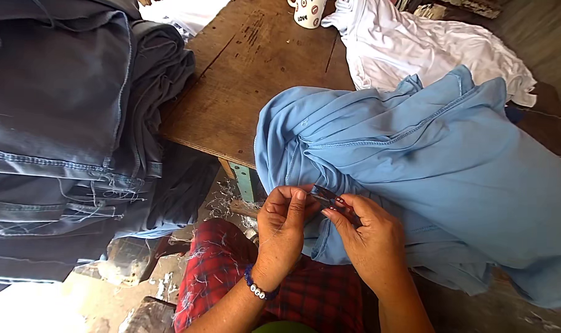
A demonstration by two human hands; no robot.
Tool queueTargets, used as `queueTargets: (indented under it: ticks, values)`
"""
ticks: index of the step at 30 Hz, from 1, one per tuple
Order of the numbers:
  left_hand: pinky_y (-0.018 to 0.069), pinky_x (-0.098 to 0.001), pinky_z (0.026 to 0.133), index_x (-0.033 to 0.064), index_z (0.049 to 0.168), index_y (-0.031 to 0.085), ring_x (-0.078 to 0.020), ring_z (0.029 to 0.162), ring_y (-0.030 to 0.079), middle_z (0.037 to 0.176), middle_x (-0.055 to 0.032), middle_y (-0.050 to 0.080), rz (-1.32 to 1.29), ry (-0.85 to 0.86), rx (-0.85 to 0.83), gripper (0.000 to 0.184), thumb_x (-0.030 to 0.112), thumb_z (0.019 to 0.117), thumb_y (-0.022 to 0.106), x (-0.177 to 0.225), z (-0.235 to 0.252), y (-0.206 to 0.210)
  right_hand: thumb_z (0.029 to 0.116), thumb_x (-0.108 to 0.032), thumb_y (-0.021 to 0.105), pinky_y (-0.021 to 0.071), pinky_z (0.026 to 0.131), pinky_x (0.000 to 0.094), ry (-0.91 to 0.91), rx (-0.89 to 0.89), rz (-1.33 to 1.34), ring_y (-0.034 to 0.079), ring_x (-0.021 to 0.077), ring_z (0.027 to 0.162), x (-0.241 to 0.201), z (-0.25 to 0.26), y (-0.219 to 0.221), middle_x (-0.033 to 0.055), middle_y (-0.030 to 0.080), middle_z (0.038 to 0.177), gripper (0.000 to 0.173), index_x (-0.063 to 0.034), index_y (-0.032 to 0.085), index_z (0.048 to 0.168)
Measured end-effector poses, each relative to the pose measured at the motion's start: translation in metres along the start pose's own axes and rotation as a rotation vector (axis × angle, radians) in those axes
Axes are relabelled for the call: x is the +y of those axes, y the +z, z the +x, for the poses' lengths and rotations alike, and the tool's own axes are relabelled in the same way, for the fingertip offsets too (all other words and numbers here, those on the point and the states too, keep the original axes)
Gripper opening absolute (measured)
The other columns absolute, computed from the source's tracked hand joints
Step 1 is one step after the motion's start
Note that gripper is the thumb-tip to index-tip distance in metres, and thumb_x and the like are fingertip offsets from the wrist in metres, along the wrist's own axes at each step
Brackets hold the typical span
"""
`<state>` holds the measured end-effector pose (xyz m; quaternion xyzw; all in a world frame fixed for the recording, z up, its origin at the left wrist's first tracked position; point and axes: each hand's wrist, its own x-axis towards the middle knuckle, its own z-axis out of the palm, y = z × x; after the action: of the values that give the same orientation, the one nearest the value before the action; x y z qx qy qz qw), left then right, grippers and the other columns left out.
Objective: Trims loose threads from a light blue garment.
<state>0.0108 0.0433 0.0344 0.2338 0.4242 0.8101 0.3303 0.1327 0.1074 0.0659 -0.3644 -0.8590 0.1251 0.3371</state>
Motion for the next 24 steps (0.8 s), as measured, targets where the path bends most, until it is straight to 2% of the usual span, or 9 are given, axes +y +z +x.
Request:
queueTargets:
  ticks: [8, 12, 16, 24]
  values:
    - [0.0647, -0.0355, 0.084, 0.0024, 0.102, 0.063, -0.0155, 0.087, 0.075, 0.096, -0.0061, 0.074, 0.068, 0.040, 0.024, 0.011, -0.002, 0.1024, 0.053, -0.004, -0.002, 0.003, 0.0955, -0.032, 0.068, 0.0527, 0.064, 0.0255, 0.061, 0.028, 0.002, 0.067, 0.0098, 0.074, -0.007, -0.001, 0.005, 0.0050, 0.073, 0.086, 0.029, -0.0049, 0.077, 0.100]
    - [0.0648, -0.0338, 0.080, 0.0020, 0.101, 0.062, -0.0151, 0.082, 0.075, 0.090, -0.0061, 0.074, 0.050, 0.019, 0.063, 0.010, -0.002, 0.1028, 0.052, -0.006, -0.002, 0.006, 0.0960, -0.032, 0.067, 0.0528, 0.061, 0.0300, 0.079, 0.031, -0.104, 0.068, 0.0134, 0.073, -0.018, 0.000, 0.007, 0.0062, 0.073, 0.086, 0.030, -0.0051, 0.077, 0.101]
    - [0.0639, -0.0322, 0.077, 0.0038, 0.102, 0.060, -0.0129, 0.077, 0.073, 0.086, -0.0044, 0.071, 0.016, -0.013, 0.088, 0.012, 0.001, 0.1049, 0.049, -0.007, -0.001, 0.007, 0.0946, -0.032, 0.068, 0.0502, 0.057, 0.0282, 0.010, 0.054, -0.143, 0.066, 0.0136, 0.069, -0.020, -0.001, 0.007, 0.0057, 0.071, 0.082, 0.029, -0.0052, 0.077, 0.097]
    - [0.0648, -0.0324, 0.077, 0.0034, 0.102, 0.059, -0.0128, 0.079, 0.074, 0.090, -0.0040, 0.073, 0.161, 0.094, 0.060, 0.009, -0.001, 0.1031, 0.051, -0.009, -0.002, 0.006, 0.0944, -0.030, 0.067, 0.0507, 0.058, 0.0276, 0.039, 0.069, -0.150, 0.066, 0.0129, 0.069, -0.022, -0.001, 0.004, 0.0061, 0.071, 0.082, 0.027, -0.0046, 0.077, 0.097]
